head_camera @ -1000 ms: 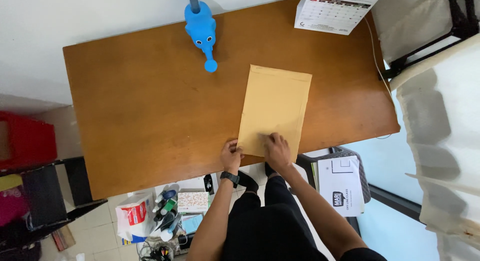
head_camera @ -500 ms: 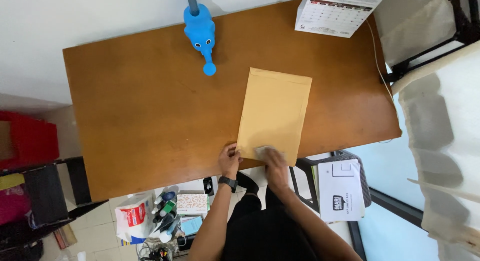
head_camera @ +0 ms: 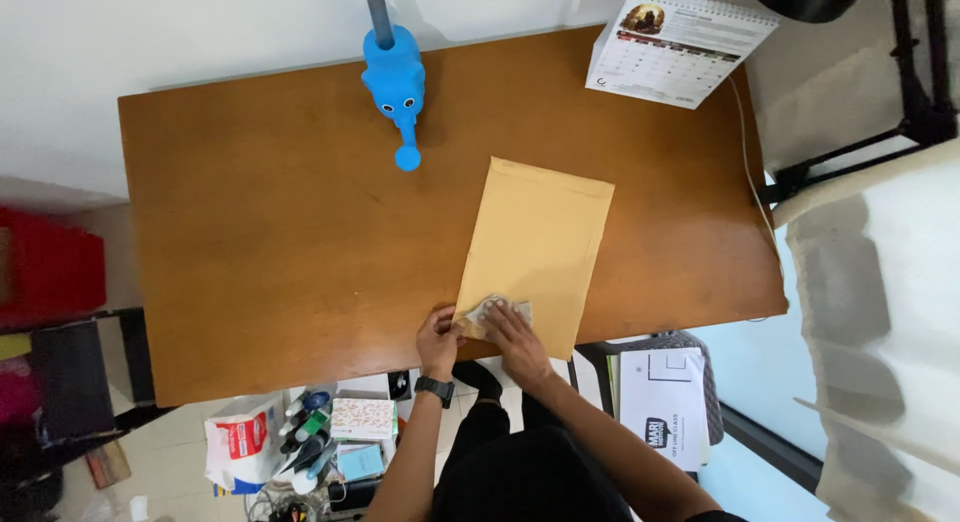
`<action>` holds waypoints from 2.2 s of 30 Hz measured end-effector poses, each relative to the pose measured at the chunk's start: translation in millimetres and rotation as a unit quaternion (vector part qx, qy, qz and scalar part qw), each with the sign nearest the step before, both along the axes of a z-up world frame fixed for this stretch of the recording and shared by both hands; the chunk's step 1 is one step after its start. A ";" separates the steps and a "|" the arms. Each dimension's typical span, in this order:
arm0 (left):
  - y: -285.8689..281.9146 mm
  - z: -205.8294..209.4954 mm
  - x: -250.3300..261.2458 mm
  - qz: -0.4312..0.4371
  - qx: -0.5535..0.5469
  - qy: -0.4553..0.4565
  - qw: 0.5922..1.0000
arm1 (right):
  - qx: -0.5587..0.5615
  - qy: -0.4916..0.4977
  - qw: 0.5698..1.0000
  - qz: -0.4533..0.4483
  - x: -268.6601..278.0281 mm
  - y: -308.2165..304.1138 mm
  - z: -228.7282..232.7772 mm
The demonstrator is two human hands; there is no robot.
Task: The person wipes a blue plastic watering can, a metal ruler, a spiral-bound calendar, and a brown envelope with a cloth on a wooden desk. The person places the ruler into the watering can and sets the calendar and envelope on the desk after cleaning.
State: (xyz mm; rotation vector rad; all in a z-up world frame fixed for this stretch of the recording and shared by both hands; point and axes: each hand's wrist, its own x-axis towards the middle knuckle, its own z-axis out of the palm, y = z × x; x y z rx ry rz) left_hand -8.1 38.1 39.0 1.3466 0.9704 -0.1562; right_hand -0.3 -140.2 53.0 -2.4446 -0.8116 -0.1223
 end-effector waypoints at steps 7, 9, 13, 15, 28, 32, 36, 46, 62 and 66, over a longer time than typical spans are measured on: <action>-2.5 9.2 1.4 0.007 0.015 0.018 1.000 | -0.150 0.073 0.981 -0.100 87.4 -39.3 -21.1; -1.9 6.9 1.6 -0.006 0.026 0.020 0.999 | -0.177 0.019 0.980 -0.085 119.6 -35.3 -12.8; -6.0 2.2 2.7 0.020 0.027 0.021 0.999 | -0.174 0.044 0.977 -0.113 142.8 -31.0 -10.5; -6.7 -5.8 1.0 0.019 0.031 0.035 0.999 | -0.159 0.052 0.979 -0.121 138.6 -32.6 -4.8; -9.2 -4.8 2.8 0.036 0.034 0.041 0.998 | -0.151 0.073 0.977 -0.129 152.5 -48.6 8.0; -9.6 -2.9 4.3 0.042 0.041 0.053 0.997 | -0.148 0.061 0.980 -0.116 150.5 -49.1 9.1; -13.4 -5.6 5.6 0.057 0.054 0.059 0.995 | -0.165 0.050 0.981 -0.085 135.7 -56.1 7.8; -12.8 -13.7 3.7 0.064 0.073 0.040 0.995 | -0.023 -0.026 0.997 0.075 57.9 -21.7 2.2; -5.0 -21.1 -5.9 0.027 0.017 -0.010 0.999 | -0.204 0.112 0.963 -0.138 107.9 -7.5 -5.2; -3.5 -15.8 -6.9 0.019 0.016 -0.009 1.000 | -0.179 0.095 0.967 -0.158 89.0 -12.7 -14.9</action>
